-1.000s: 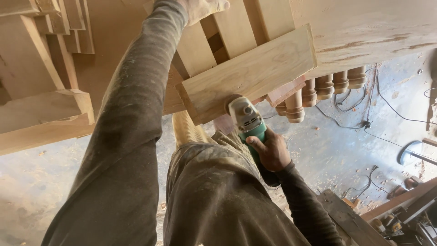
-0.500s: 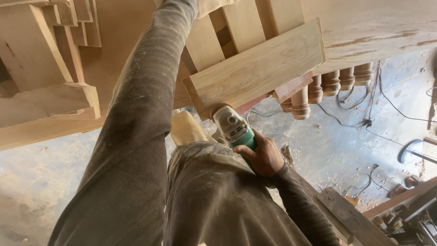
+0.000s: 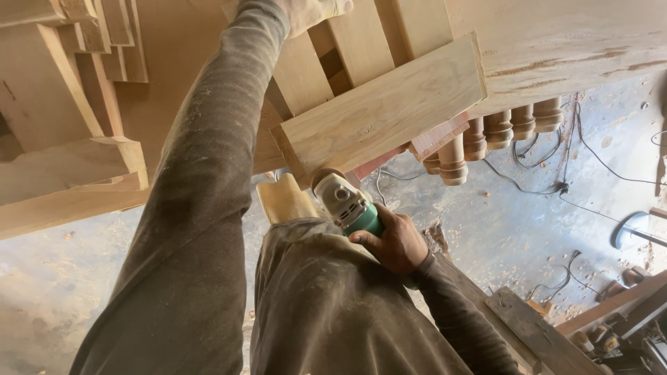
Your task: Sanding small wooden furniture components with a power sander.
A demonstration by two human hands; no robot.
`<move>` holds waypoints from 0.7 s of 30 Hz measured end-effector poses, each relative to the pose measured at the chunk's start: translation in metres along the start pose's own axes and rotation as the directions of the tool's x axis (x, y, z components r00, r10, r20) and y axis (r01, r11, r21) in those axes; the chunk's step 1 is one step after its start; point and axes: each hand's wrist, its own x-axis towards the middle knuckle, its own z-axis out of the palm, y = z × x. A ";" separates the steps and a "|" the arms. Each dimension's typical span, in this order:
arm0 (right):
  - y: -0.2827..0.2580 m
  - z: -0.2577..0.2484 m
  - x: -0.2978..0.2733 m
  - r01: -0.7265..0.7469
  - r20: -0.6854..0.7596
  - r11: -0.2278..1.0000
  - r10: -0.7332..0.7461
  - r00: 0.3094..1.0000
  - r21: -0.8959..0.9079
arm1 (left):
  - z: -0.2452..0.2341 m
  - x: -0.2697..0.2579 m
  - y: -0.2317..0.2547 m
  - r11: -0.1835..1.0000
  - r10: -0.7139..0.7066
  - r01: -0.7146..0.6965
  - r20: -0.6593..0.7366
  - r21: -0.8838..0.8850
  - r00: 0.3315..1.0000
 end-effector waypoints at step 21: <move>0.163 -0.129 0.018 -0.119 -0.287 0.928 0.229 0.930 0.353 | -0.078 -0.042 0.127 0.915 -0.248 0.299 -0.205 0.270 0.947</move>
